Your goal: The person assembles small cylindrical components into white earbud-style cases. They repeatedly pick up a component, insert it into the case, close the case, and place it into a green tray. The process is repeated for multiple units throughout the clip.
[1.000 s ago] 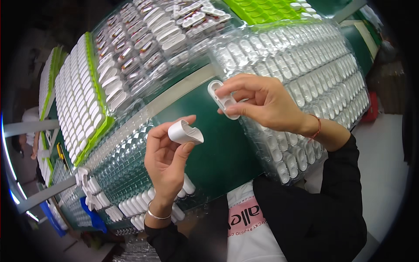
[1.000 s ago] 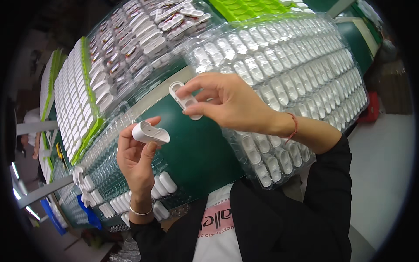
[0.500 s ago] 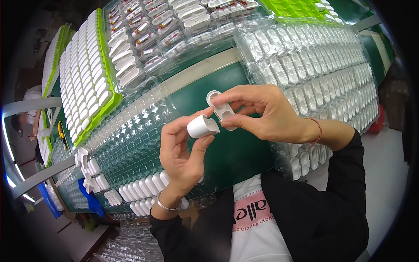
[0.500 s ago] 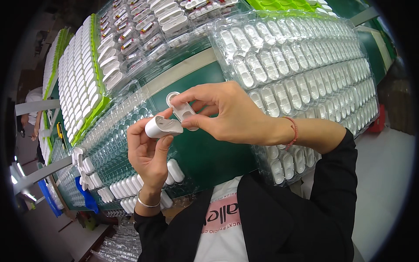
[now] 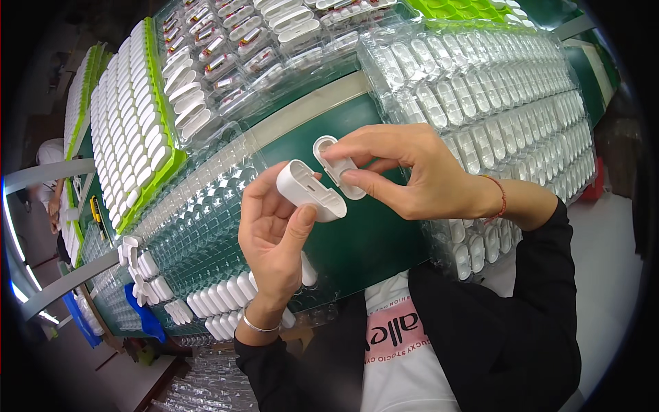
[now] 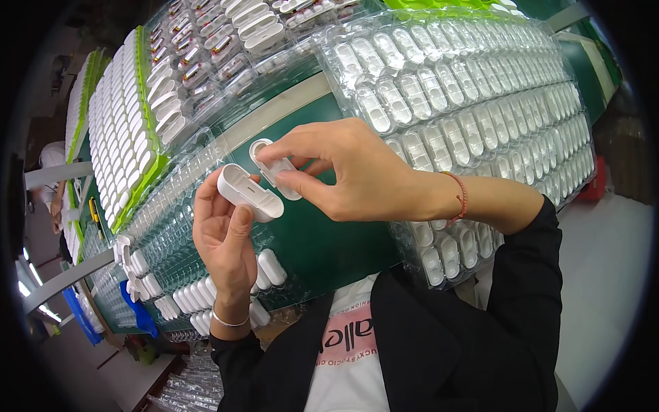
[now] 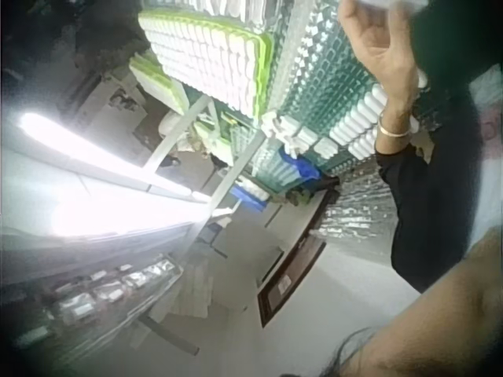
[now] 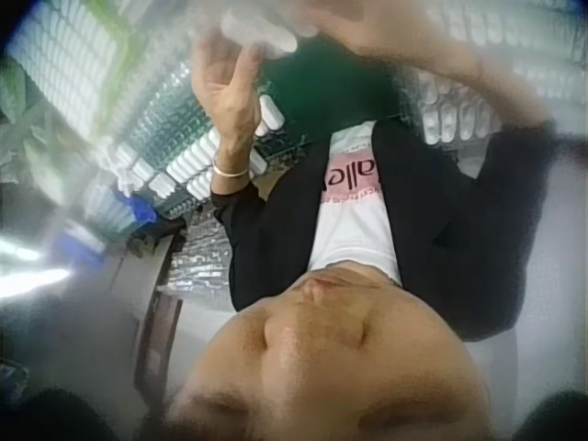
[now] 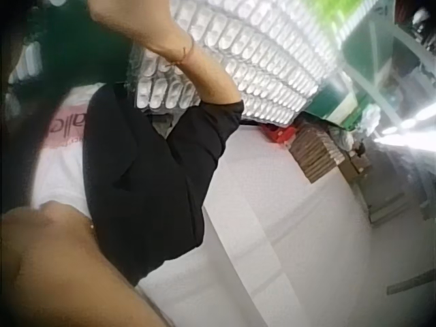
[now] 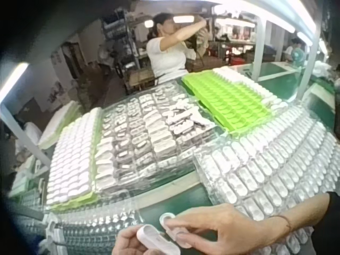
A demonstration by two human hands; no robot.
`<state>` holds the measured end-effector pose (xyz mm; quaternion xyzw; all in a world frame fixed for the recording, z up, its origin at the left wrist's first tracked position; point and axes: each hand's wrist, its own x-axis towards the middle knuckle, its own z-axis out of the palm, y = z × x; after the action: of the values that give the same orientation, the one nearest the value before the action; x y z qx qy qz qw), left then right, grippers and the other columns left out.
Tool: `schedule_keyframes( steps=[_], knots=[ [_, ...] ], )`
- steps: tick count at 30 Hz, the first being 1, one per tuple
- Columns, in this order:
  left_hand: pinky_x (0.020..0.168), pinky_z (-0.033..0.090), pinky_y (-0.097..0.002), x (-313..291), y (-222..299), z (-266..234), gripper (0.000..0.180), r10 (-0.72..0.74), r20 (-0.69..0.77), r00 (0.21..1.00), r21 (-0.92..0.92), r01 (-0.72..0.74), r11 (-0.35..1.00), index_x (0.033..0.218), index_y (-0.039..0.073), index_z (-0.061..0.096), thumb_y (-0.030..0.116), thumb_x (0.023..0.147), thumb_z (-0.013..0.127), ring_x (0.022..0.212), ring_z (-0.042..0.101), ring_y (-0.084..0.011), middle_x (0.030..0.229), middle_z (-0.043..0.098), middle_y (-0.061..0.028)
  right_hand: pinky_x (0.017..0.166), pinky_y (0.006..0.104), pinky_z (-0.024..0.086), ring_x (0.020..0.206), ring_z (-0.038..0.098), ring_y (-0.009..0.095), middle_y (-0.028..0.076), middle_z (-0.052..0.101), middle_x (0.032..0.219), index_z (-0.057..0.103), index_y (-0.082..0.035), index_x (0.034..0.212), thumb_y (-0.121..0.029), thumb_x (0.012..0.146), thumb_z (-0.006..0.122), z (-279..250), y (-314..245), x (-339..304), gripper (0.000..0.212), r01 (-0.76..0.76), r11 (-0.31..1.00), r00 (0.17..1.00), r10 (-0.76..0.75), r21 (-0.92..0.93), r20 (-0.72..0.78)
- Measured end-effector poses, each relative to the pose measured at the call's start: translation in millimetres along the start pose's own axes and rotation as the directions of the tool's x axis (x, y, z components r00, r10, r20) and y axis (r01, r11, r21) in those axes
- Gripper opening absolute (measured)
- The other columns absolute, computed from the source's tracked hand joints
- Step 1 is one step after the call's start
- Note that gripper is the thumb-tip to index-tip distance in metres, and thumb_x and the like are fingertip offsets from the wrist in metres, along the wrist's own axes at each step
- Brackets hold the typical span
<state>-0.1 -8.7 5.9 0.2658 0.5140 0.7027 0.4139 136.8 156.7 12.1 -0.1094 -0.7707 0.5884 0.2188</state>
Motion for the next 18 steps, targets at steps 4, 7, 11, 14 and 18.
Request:
schedule_keyframes(
  steps=[4, 7, 11, 14, 18],
  knots=[
    [0.096, 0.051, -0.0336, 1.4, -1.1, 4.0, 0.049, -0.017, 0.012, 1.0, -0.003, 0.017, 1.0, 0.131, -0.003, 0.043, 0.0, 0.088, 0.067, 0.113, 0.06, -0.022, 0.122, 0.059, -0.0172, 0.072, 0.0313, 0.059, 0.085, 0.069, 0.023, 0.012, 0.069, 0.099, 0.067, -0.002, 0.112, -0.002, 0.084, 0.068, 3.2, 0.2, 0.1, 0.027, 0.084, 0.994, 0.995, -0.087, -0.065, -0.05],
    [0.096, 0.05, -0.0329, 3.0, -1.1, 5.7, 0.051, -0.025, 0.012, 1.0, 0.016, 0.025, 1.0, 0.131, -0.003, 0.044, 0.002, 0.087, 0.069, 0.113, 0.059, -0.021, 0.122, 0.059, -0.0156, 0.07, 0.0286, 0.059, 0.087, 0.069, 0.021, 0.012, 0.069, 0.103, 0.068, -0.004, 0.111, 0.004, 0.081, 0.069, 1.1, 1.0, -0.4, 0.031, 0.116, 0.979, 0.992, -0.123, -0.169, -0.031],
    [0.095, 0.05, -0.0326, 5.6, -3.1, 6.2, 0.049, -0.029, 0.015, 0.999, 0.011, 0.029, 1.0, 0.129, -0.002, 0.046, 0.002, 0.086, 0.07, 0.111, 0.06, -0.0201, 0.12, 0.06, -0.0149, 0.065, 0.0277, 0.057, 0.083, 0.069, 0.02, 0.012, 0.07, 0.1, 0.07, -0.004, 0.109, 0.007, 0.078, 0.071, 2.4, 4.8, -0.9, 0.033, 0.233, 0.923, 0.964, -0.26, -0.306, -0.051],
    [0.094, 0.052, -0.0321, 8.8, -4.2, 7.8, 0.047, -0.02, 0.002, 1.0, -0.049, 0.02, 0.999, 0.126, -0.002, 0.046, 0.001, 0.086, 0.07, 0.109, 0.062, -0.0199, 0.118, 0.061, -0.0153, 0.06, 0.0312, 0.053, 0.074, 0.067, 0.026, 0.011, 0.067, 0.094, 0.068, -0.005, 0.106, -0.002, 0.08, 0.072, 3.0, 4.4, 1.7, 0.026, 0.239, 0.929, 0.955, -0.278, -0.283, -0.107],
    [0.094, 0.051, -0.0314, 10.1, -5.1, 8.0, 0.047, -0.021, -0.002, 1.0, -0.075, 0.021, 0.997, 0.126, -0.002, 0.046, 0.001, 0.086, 0.071, 0.108, 0.062, -0.0195, 0.117, 0.061, -0.0149, 0.059, 0.0317, 0.053, 0.073, 0.066, 0.026, 0.01, 0.067, 0.092, 0.068, -0.006, 0.105, -0.002, 0.08, 0.072, 4.5, 5.0, 1.5, 0.026, 0.263, 0.899, 0.94, -0.321, -0.35, -0.116]
  ],
)
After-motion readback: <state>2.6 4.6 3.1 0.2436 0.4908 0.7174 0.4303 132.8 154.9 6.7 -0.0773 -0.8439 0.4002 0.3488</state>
